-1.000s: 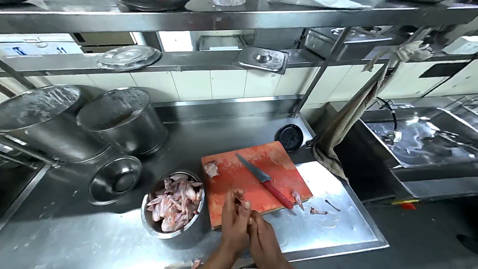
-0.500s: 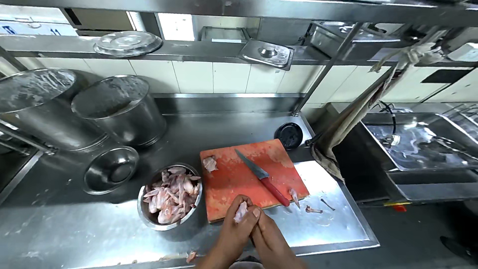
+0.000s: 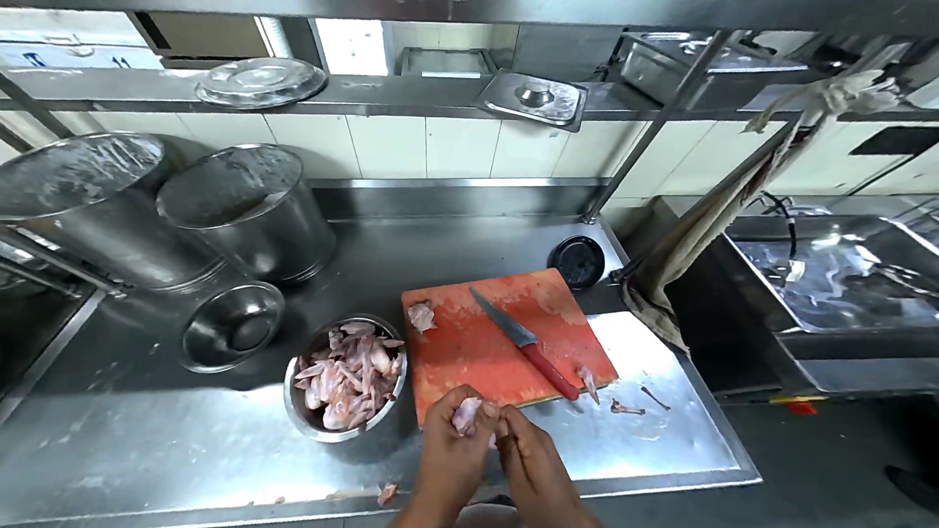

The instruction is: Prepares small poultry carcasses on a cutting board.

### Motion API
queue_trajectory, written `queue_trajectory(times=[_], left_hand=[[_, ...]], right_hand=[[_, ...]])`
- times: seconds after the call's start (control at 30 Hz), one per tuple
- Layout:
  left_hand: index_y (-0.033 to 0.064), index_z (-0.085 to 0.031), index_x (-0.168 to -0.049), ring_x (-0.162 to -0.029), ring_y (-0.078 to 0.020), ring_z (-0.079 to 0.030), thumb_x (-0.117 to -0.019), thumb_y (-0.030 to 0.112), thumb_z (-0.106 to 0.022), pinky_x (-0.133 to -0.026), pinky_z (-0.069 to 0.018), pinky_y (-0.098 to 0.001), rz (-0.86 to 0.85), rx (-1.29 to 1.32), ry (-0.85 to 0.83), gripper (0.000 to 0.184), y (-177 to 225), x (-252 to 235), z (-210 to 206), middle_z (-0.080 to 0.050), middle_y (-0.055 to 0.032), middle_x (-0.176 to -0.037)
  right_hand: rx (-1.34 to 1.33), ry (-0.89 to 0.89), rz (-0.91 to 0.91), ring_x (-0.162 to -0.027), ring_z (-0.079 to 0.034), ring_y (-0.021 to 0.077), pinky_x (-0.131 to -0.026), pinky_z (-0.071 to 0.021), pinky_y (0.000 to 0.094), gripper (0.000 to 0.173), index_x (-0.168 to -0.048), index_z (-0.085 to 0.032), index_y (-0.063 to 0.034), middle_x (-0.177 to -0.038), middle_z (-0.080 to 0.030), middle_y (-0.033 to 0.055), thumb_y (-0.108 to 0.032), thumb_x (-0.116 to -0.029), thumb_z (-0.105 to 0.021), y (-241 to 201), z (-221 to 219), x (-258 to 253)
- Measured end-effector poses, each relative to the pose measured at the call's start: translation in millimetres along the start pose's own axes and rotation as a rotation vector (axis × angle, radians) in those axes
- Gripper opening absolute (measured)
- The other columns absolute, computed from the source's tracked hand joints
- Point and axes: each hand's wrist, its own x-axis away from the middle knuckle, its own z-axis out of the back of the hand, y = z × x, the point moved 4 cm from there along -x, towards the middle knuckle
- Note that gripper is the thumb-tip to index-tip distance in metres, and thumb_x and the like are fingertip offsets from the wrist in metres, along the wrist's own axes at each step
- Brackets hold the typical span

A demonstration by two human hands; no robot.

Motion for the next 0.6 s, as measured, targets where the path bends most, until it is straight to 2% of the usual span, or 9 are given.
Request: queue_trajectory(times=[0.13,0.2,0.27,0.33,0.4,0.43,0.47,0.53,0.6], left_hand=[[0.0138,-0.070,-0.083,-0.051,0.0024,-0.050,-0.1028,0.044,-0.057,-0.045,-0.0415,-0.0150,0.048,0.119,-0.078,0.039,10,2,3,-0.062,0.0074,-0.069],[0.0112,-0.069,-0.090,-0.045,-0.0002,-0.045,-0.0996,0.067,-0.047,-0.039,-0.0357,-0.0161,0.178,0.237,-0.144,0.061,11,3,1,-0.059,0.0035,-0.066],[0.0110,-0.065,-0.098,-0.046,-0.0017,-0.046,-0.0982,0.071,-0.045,-0.040,-0.0381,-0.0170,0.251,0.221,-0.153,0.063,9,3,0,-0.059,0.0028,-0.069],[0.0086,-0.061,-0.112,-0.058,-0.0027,-0.052,-0.1026,0.056,-0.050,-0.050,-0.0458,-0.0195,0.177,-0.027,-0.165,0.050,1,-4,7,-0.060,0.0034,-0.082],[0.0056,-0.060,-0.119,-0.073,-0.0071,-0.061,-0.0995,0.042,-0.061,-0.064,-0.0544,-0.0267,0.137,-0.251,-0.211,0.041,-6,-13,13,-0.065,0.0000,-0.094],[0.0066,-0.060,-0.119,-0.078,-0.0074,-0.062,-0.1007,0.042,-0.059,-0.068,-0.0551,-0.0279,0.121,-0.298,-0.257,0.040,-8,-14,14,-0.065,-0.0001,-0.098],[0.0079,-0.060,-0.121,-0.079,-0.0077,-0.061,-0.1037,0.044,-0.053,-0.069,-0.0546,-0.0287,0.097,-0.334,-0.313,0.041,-10,-14,13,-0.063,-0.0006,-0.099],[0.0105,-0.056,-0.129,-0.079,-0.0119,-0.065,-0.1054,0.057,-0.042,-0.071,-0.0587,-0.0376,0.066,-0.486,-0.404,0.054,-13,-11,9,-0.065,-0.0032,-0.098],[0.0116,-0.054,-0.134,-0.085,-0.0164,-0.066,-0.1042,0.062,-0.038,-0.078,-0.0586,-0.0445,0.096,-0.623,-0.470,0.061,-16,-8,8,-0.067,-0.0061,-0.104]], right_hand=[[0.019,-0.009,0.015,-0.058,-0.056,0.0084,-0.056,-0.0510,0.0249,0.036,-0.099,-0.060,-0.0039,-0.071,-0.056,0.0039,-0.028,-0.1115,-0.036,-8,2,1],[0.043,-0.002,0.007,-0.059,-0.057,0.0089,-0.056,-0.0513,0.0261,0.039,-0.098,-0.059,-0.0049,-0.071,-0.057,0.0034,-0.032,-0.1119,-0.035,-7,3,1],[0.046,0.003,-0.007,-0.060,-0.057,0.0087,-0.057,-0.0520,0.0265,0.038,-0.099,-0.060,-0.0055,-0.071,-0.057,0.0029,-0.031,-0.1121,-0.035,-3,4,1],[-0.030,-0.011,-0.067,-0.058,-0.055,0.0080,-0.056,-0.0509,0.0259,0.033,-0.100,-0.061,-0.0047,-0.071,-0.057,0.0025,-0.025,-0.1110,-0.038,6,5,1],[-0.257,-0.100,-0.241,-0.055,-0.049,0.0055,-0.051,-0.0447,0.0244,0.032,-0.100,-0.061,-0.0077,-0.070,-0.052,-0.0021,-0.026,-0.1110,-0.036,18,4,3],[-0.386,-0.168,-0.344,-0.056,-0.048,0.0041,-0.051,-0.0429,0.0231,0.034,-0.101,-0.061,-0.0101,-0.072,-0.053,-0.0048,-0.030,-0.1111,-0.035,20,4,3],[-0.479,-0.238,-0.420,-0.060,-0.053,0.0049,-0.053,-0.0454,0.0234,0.037,-0.104,-0.062,-0.0103,-0.075,-0.058,-0.0045,-0.033,-0.1107,-0.033,19,6,2],[-0.590,-0.359,-0.529,-0.065,-0.062,0.0086,-0.057,-0.0526,0.0263,0.038,-0.110,-0.062,-0.0093,-0.082,-0.068,-0.0009,-0.038,-0.1104,-0.036,15,8,-1],[-0.708,-0.446,-0.591,-0.066,-0.065,0.0087,-0.058,-0.0547,0.0259,0.028,-0.109,-0.063,-0.0114,-0.085,-0.070,-0.0005,-0.031,-0.1089,-0.042,16,11,-4]])
